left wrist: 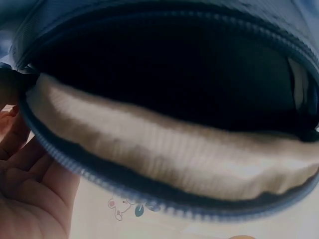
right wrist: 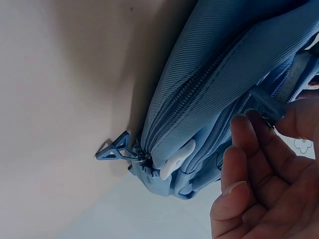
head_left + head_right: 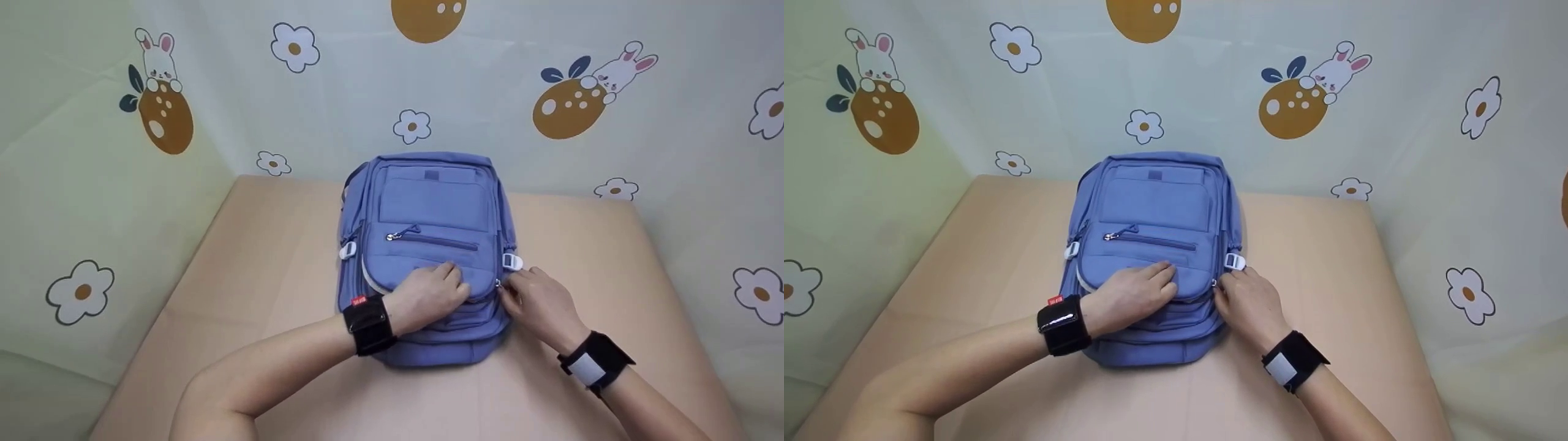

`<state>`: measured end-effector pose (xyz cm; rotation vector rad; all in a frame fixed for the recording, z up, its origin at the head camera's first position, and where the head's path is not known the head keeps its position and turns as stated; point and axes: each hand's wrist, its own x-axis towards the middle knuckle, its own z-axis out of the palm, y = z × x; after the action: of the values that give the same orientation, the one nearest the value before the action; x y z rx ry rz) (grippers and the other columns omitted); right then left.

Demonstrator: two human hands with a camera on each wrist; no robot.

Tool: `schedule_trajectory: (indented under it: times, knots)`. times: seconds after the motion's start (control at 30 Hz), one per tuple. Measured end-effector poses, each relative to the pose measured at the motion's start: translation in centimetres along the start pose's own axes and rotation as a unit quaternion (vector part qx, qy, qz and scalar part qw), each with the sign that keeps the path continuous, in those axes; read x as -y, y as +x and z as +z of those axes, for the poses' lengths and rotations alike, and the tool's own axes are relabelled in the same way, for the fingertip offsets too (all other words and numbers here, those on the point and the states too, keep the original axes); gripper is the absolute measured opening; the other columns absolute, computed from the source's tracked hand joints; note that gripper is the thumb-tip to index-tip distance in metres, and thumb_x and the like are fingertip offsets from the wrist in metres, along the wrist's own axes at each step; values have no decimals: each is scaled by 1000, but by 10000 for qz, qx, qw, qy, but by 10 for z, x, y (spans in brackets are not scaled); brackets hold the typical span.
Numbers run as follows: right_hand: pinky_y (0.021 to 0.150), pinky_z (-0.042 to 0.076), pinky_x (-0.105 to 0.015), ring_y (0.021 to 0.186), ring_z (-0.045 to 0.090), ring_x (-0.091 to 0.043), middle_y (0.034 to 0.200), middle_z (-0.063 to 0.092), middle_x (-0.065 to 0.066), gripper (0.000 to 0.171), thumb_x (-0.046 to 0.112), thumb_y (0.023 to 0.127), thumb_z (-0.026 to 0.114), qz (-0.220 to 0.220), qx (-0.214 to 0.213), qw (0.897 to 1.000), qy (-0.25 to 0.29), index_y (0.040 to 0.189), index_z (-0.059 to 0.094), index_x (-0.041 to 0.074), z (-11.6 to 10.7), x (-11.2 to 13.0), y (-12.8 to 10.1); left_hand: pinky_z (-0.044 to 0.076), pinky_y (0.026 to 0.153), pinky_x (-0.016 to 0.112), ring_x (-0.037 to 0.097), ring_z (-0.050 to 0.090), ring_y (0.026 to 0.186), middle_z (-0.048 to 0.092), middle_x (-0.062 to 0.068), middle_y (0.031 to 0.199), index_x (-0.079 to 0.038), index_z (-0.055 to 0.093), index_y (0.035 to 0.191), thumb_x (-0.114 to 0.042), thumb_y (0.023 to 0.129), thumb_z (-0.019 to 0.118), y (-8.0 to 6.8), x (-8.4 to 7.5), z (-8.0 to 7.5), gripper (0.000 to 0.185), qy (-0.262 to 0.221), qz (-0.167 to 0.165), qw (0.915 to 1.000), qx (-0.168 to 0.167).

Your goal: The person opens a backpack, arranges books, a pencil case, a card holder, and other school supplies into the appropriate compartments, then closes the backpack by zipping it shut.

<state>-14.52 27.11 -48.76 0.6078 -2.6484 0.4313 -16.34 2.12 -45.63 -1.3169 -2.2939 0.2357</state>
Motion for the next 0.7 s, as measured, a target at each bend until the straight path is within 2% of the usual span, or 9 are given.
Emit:
schedule_trajectory:
  times: [0.23, 0.5, 0.6, 0.7]
  knots:
    - [53, 41, -35, 66, 52, -22, 71, 56, 3, 16, 11, 86, 76, -137, 0, 9998, -152, 77, 63, 13, -1, 2, -2, 60, 65, 31, 21, 67, 100, 69, 7, 107, -14, 65, 95, -5, 92, 59, 1, 0, 1, 11, -99, 1, 9995, 311]
    - [54, 42, -35, 65, 49, -18, 67, 47, 7, 24, 12, 83, 75, -193, 239, 9993, -204, 71, 55, 17, -5, 24, -9, 58, 60, 30, 19, 66, 98, 69, 4, 103, -15, 64, 91, -8, 94, 55, -1, 2, 3, 12, -111, 74, 9999, -39]
    - [54, 43, -34, 64, 49, -16, 67, 47, 8, 22, 11, 82, 74, -167, 314, 9992, -179, 71, 56, 18, -5, 38, -12, 59, 62, 31, 20, 67, 102, 70, 4, 105, -15, 65, 91, -9, 95, 55, -1, 2, 4, 12, -171, 71, 9998, -40]
    - [54, 44, -33, 64, 51, -15, 68, 51, 8, 16, 14, 83, 74, -198, 406, 9989, -151, 74, 61, 17, -3, 52, -12, 60, 67, 31, 21, 67, 109, 71, 6, 111, -14, 66, 95, -9, 96, 55, -2, 1, 2, 12, -216, 54, 9997, 126]
